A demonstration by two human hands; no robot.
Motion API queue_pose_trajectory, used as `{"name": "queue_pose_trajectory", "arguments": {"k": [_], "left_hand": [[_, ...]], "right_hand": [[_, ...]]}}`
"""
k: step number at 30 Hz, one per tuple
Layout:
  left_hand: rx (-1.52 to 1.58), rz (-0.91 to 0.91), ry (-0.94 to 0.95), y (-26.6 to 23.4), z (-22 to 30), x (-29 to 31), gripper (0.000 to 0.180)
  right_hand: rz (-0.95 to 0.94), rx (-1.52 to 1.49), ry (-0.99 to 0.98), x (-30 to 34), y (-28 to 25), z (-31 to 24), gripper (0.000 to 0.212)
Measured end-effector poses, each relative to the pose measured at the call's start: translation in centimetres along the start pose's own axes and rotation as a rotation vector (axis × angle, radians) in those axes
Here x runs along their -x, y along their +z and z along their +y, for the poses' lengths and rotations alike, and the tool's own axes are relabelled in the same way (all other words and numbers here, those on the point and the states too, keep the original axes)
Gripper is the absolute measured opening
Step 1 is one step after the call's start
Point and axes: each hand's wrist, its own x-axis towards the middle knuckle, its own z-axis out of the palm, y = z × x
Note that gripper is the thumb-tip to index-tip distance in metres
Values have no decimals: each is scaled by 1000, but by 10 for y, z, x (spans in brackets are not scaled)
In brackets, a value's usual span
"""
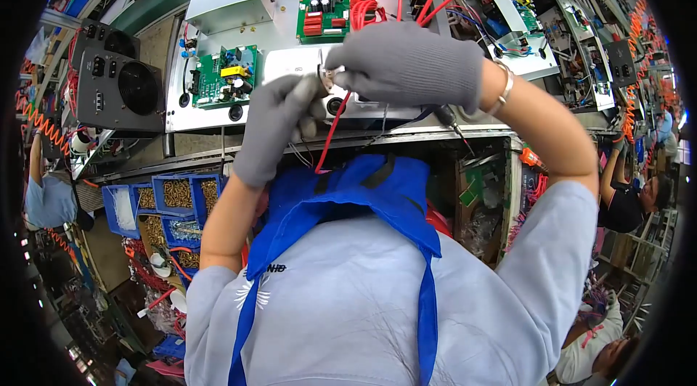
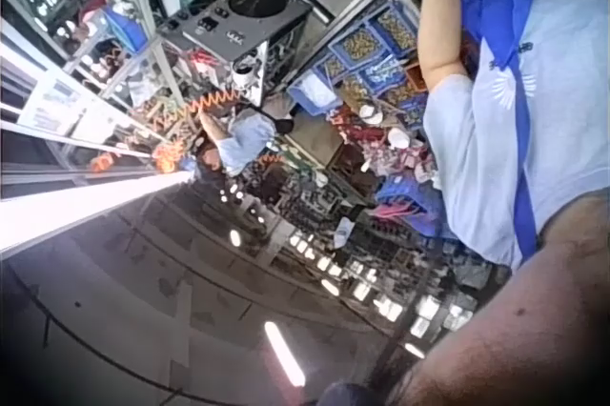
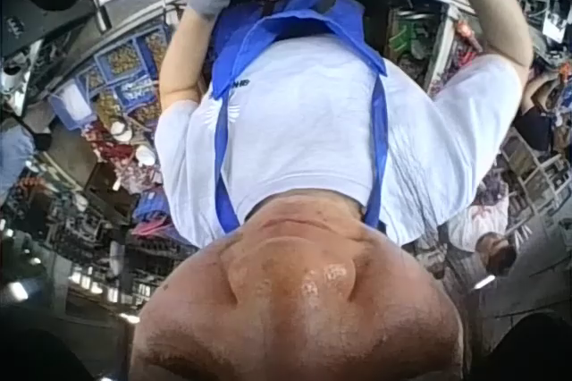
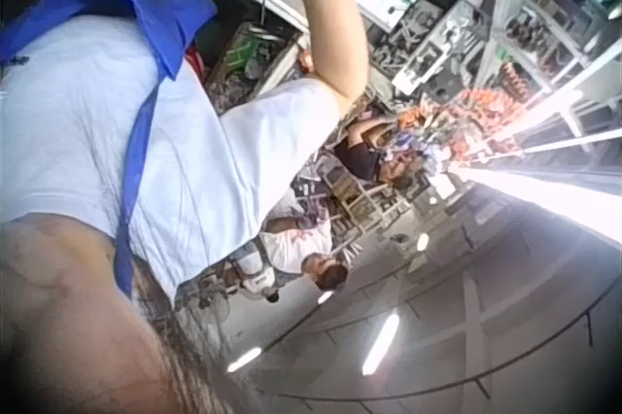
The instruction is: The person assembles an electronics housing by hand, connecting red wiring and blue wiring to a circuit board and securing components with a pneumatic screwdriver.
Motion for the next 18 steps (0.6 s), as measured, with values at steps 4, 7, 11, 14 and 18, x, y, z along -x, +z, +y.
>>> {"name": "queue_pose_trajectory", "arguments": {"k": [4,7,11,14,18], "left_hand": [[-152,-7,67,-1,-37,39,54],[-68,-222,-239,-1,-42,50,44],[-834,331,383,-21,-49,53,15],[-999,605,547,-42,-25,43,13],[-933,730,661,-66,-25,6,17]], "right_hand": [[-643,-85,210,-30,0,-3,23],[-698,21,242,-51,8,13,25],[-841,279,130,-76,22,19,27],[-897,314,121,-84,35,20,29],[-784,254,95,-77,32,20,28]]}}
